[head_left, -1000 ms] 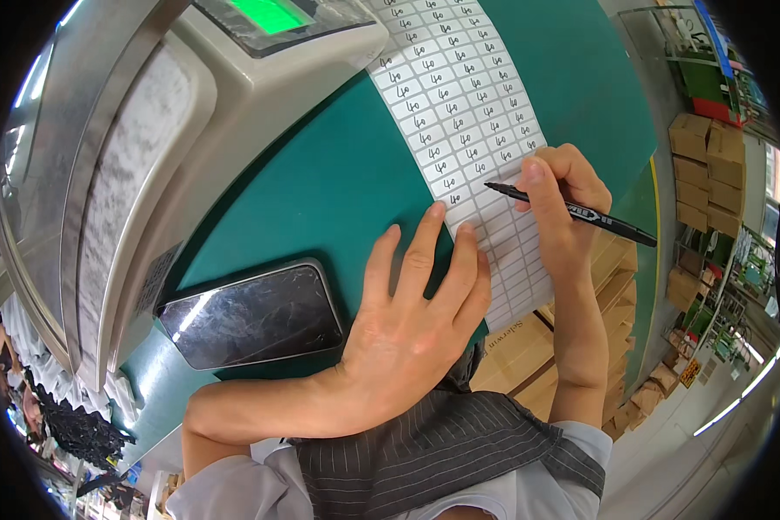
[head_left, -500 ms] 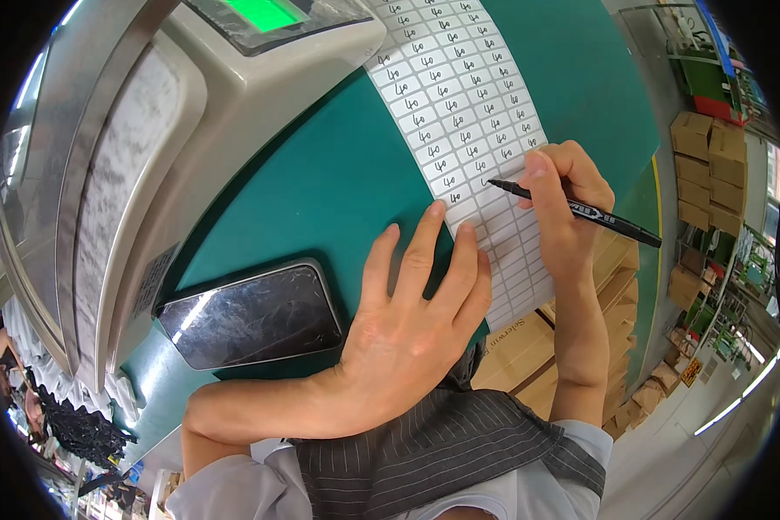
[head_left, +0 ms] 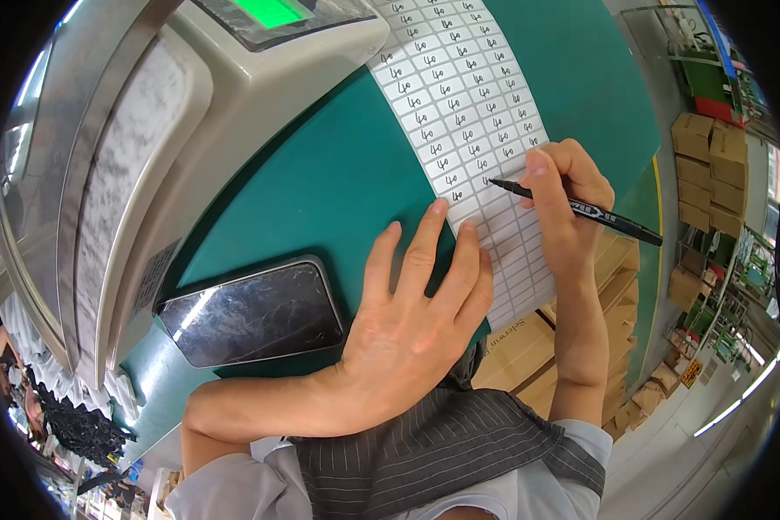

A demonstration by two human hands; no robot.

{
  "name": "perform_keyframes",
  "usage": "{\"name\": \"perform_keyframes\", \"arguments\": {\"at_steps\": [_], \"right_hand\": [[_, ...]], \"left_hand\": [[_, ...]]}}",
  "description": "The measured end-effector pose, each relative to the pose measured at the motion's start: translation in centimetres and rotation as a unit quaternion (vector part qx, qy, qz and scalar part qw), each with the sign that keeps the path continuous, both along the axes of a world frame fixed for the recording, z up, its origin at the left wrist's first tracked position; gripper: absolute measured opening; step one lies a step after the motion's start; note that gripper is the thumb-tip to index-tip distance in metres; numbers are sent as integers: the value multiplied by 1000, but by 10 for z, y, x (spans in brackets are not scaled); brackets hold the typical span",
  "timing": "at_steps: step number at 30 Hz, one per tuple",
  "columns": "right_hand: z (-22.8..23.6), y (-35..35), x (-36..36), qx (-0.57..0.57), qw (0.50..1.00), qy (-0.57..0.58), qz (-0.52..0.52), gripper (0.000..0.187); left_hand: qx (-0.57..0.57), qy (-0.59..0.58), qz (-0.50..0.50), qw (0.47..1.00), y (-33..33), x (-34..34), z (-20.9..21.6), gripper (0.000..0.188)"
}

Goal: Manually recording numbers on a long paper list at a factory workbench.

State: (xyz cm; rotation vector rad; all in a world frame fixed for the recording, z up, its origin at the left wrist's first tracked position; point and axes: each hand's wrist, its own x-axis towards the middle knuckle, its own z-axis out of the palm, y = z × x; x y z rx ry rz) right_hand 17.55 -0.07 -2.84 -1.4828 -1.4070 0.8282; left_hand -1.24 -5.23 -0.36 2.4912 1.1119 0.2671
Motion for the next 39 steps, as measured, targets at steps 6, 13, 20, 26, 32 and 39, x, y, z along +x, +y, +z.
{"name": "perform_keyframes", "arguments": {"at_steps": [6, 13, 20, 26, 32, 39], "right_hand": [[3, -1, 2, -11, 1000, 8, 1, 26], [30, -10, 4, 38, 998, 58, 3, 20], [-1, -21, -8, -29, 999, 32, 19, 23], [0, -19, -10, -27, 998, -4, 51, 23], [-1, -18, -12, -20, 999, -24, 42, 22], [-1, -20, -10, -20, 998, -37, 46, 24]], "left_hand": [[9, -7, 1, 1000, 0, 0, -1, 51], [20, -16, -5, 1000, -1, -1, -3, 52], [18, -16, 1, 1000, -1, 1, -3, 52], [9, -19, 7, 1000, -2, 1, -3, 53], [15, -23, 9, 1000, -3, 2, -4, 53], [10, -20, 11, 1000, -2, 2, -3, 52]]}}
